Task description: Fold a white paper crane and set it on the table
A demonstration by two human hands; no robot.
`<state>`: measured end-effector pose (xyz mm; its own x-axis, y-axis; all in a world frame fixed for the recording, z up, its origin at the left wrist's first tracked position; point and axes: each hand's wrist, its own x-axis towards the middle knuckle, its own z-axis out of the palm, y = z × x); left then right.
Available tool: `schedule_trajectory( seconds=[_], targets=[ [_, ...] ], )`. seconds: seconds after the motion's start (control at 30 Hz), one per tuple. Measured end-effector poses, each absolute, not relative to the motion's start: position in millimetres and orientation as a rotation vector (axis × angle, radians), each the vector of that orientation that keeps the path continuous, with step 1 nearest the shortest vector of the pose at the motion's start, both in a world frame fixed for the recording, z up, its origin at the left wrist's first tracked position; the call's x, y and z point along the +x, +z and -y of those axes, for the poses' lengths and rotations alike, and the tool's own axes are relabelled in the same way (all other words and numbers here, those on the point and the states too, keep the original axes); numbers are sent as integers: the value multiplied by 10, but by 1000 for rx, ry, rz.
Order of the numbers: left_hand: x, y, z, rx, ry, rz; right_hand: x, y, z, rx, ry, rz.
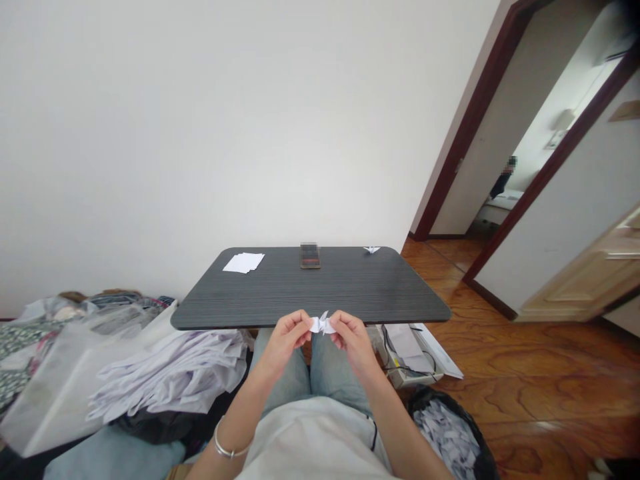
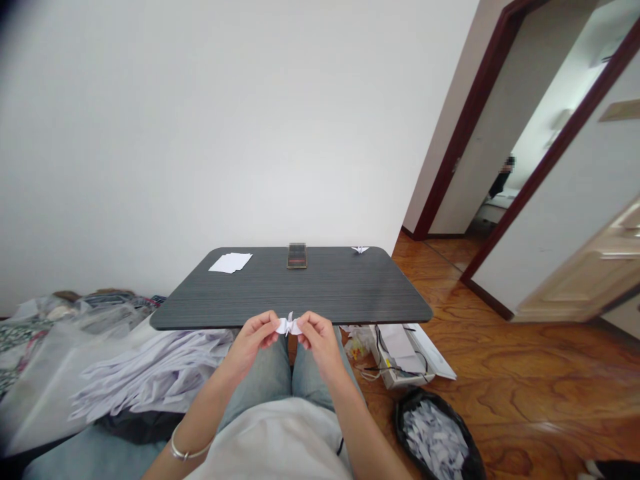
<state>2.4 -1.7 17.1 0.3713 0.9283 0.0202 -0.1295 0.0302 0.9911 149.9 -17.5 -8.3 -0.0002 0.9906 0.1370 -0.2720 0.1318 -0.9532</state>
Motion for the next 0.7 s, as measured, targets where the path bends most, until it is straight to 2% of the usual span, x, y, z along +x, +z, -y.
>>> schedule_trajectory(
  seconds=[0.7],
  targets=[
    [30,20,-36,1083,1047,-748,1492,-84,162,-788,1373,942]
  ],
)
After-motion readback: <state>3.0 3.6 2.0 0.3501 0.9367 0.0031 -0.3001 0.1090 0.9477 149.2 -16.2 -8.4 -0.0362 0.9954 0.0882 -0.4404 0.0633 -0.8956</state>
